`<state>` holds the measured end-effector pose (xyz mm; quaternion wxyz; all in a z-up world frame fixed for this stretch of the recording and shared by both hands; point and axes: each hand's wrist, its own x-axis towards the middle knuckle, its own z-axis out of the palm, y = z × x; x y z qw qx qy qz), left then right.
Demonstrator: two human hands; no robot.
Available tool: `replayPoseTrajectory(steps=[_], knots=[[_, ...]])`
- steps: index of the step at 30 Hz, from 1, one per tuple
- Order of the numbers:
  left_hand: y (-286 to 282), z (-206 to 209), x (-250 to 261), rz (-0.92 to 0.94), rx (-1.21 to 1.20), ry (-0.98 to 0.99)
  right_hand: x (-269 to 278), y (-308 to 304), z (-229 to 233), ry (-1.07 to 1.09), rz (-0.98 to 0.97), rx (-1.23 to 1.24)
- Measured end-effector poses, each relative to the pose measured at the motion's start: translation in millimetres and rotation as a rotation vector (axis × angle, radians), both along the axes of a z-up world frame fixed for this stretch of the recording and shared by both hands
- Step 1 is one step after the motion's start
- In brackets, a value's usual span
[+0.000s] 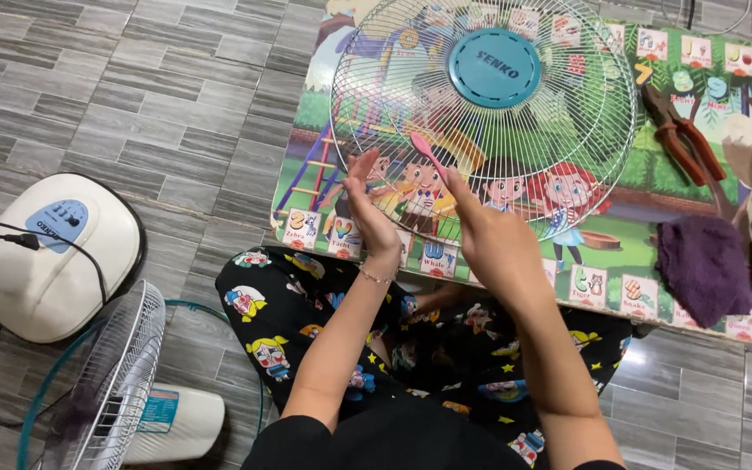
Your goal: Repairing a fan grill by using a small tool to adjust or clean the wire mesh
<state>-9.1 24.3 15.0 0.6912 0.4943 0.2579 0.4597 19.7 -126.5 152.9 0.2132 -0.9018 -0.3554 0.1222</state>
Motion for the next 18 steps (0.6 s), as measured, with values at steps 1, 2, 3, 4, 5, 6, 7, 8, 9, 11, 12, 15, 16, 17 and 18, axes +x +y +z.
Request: replayPoseTrajectory(steps=[1, 2, 3, 4, 5, 6, 7, 8, 9, 11, 12, 15, 16, 17, 18], knots=[[0.7, -3.1, -0.4, 0.000, 0.001, -0.001, -5.5, 7.9, -8.8, -0.001, 0.000, 0.001], [1.6, -6.2, -0.8, 0.008, 0.017, -0.005, -11.0, 15.9, -17.6, 0.004, -0.019, -0.099], [3.0, -9.3, 0.1, 0.020, 0.031, -0.009, -14.9, 24.6, -26.2, 0.007, -0.035, -0.200], [4.1, -8.8, 3.4, 0.023, 0.032, -0.011, -21.0, 26.1, -32.2, 0.004, -0.033, -0.200], [3.0, -9.4, 3.5, 0.035, 0.022, -0.040, -29.8, 25.8, -38.8, -0.062, 0.052, -0.233], [1.8, -9.9, 3.2, 0.047, 0.012, -0.069, -39.1, 25.3, -45.3, -0.127, 0.136, -0.266], [1.5, -6.8, 2.5, 0.051, 0.013, -0.076, -36.8, 24.8, -43.9, -0.134, 0.139, -0.265], [1.2, -3.7, 1.8, 0.038, 0.011, -0.047, -34.6, 24.3, -42.4, -0.090, 0.135, -0.248], [-0.7, -1.5, -0.8, 0.023, 0.007, -0.015, -34.0, 22.5, -41.3, -0.043, 0.129, -0.233], [1.1, -1.0, -1.0, 0.023, 0.017, -0.001, -12.6, 17.8, -39.1, -0.046, 0.093, -0.215], [1.3, -1.1, -1.7, 0.022, 0.028, 0.016, -2.4, 14.7, -38.3, -0.047, 0.056, -0.196], [-1.2, 4.1, -0.3, 0.004, -0.020, 0.045, 4.7, 18.2, -12.2, -0.015, -0.029, -0.128], [-0.7, -1.1, -0.5, 0.003, -0.019, 0.040, -4.7, 20.4, -15.6, -0.020, -0.031, -0.127], [1.0, -6.2, -0.1, -0.001, -0.019, 0.051, -13.5, 23.7, -19.0, -0.043, -0.030, -0.211], [2.7, -11.7, 0.4, -0.005, -0.019, 0.062, -22.1, 27.0, -23.0, -0.067, -0.029, -0.296]])
